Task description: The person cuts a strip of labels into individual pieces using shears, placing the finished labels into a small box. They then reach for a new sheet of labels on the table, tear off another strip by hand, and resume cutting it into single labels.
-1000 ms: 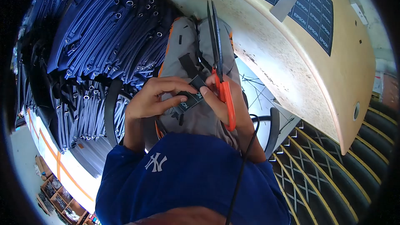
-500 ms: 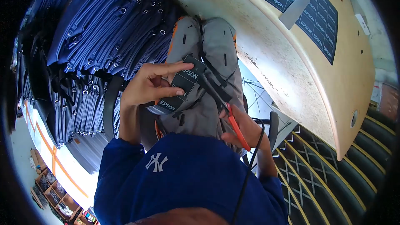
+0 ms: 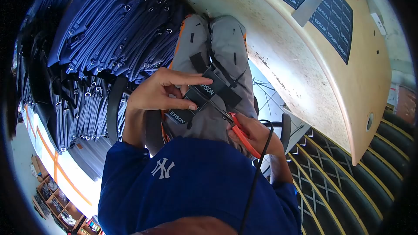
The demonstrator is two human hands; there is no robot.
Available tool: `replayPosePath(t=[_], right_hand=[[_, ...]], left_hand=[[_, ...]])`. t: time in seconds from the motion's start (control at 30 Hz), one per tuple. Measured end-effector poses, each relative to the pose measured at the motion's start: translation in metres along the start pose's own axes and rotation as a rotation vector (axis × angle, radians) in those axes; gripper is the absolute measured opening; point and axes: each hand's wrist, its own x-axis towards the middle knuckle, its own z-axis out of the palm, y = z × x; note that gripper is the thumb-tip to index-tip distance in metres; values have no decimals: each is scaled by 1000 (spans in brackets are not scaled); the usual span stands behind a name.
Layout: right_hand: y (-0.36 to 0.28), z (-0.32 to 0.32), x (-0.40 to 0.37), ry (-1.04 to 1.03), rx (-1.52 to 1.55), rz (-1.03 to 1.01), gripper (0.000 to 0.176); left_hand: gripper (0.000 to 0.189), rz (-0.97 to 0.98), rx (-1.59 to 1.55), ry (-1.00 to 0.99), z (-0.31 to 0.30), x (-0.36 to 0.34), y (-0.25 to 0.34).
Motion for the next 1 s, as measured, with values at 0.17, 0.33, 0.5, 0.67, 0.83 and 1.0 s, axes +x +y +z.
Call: replayPosePath(t=[0.17, 0.33, 0.5, 0.67, 0.83, 1.0], right_hand=[[1, 1, 2, -4, 45, 42, 32], [1, 1, 1, 9, -14, 77, 32], [8, 2, 1, 28, -2, 23, 31], [1, 3, 0, 44, 22, 26, 31], [9, 2, 1, 49, 16, -60, 31], [12, 2, 0, 39, 9, -14, 32]], left_hand=[[59, -36, -37, -25, 0, 0, -2], [60, -82, -56, -54, -4, 1, -2], [61, -62, -74, -64, -4, 2, -4], [60, -52, -67, -79, -5, 3, -3], [59, -55, -80, -61, -4, 4, -6], [60, -51, -59, -85, -5, 5, -2]])
